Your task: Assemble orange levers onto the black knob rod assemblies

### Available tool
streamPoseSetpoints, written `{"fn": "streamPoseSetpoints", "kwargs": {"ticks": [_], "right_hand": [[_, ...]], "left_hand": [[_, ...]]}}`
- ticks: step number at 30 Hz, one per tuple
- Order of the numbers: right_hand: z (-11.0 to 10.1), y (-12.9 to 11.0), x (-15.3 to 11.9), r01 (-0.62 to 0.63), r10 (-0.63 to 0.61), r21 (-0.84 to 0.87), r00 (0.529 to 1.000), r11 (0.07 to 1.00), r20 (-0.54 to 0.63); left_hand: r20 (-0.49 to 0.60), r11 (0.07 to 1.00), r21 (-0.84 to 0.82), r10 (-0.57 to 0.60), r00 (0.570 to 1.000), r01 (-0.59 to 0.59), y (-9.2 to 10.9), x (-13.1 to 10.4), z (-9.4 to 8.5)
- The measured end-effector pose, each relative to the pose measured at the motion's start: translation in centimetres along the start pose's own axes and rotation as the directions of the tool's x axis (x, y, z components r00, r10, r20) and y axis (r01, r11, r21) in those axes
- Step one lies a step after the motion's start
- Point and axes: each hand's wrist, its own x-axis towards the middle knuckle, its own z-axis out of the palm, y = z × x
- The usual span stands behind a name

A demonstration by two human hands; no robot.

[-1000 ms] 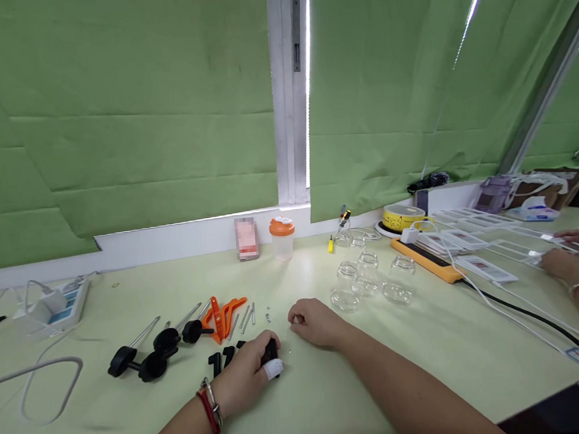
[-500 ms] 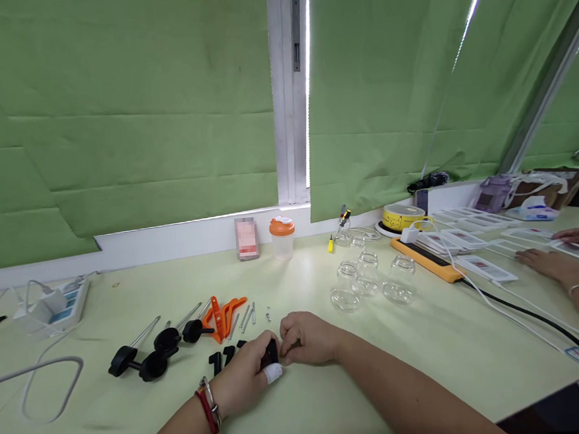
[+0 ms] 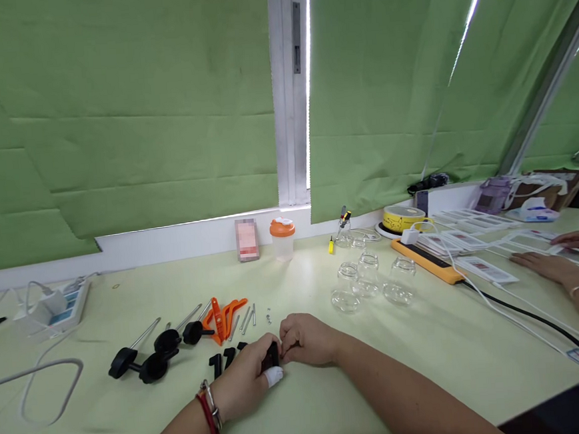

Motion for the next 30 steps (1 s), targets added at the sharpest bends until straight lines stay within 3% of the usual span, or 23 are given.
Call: {"fn": "streamPoseSetpoints", "kwargs": {"ticks": [9,18,25,30], "right_hand": [[0.63,0.64,0.28,0.051,-0.052,-0.049,0.999,0.997,-0.007],[0.27,0.18,0.56,0.023,-0.024,-0.159,1.0,0.987,-0.007],[-0.15,0.15,0.42,-0.087,0.104,0.095,0.976,0.992,-0.192],[-0.25,0.1,0.13,-0.075,0.139,0.28,0.967,0.957,-0.214]], "left_hand": [[0.01,0.989,-0.15,-0.011,1.0,0.012,-1.09,0.35,0.64],[0.014,0.979,-0.2,0.041,0.999,-0.038,-0.43,0.23,0.6],[0.04,0.962,-0.27,0.057,0.998,-0.044,-0.95,0.43,0.71],[0.073,0.953,-0.3,0.068,0.995,-0.043,-0.8,0.38,0.58]]}}
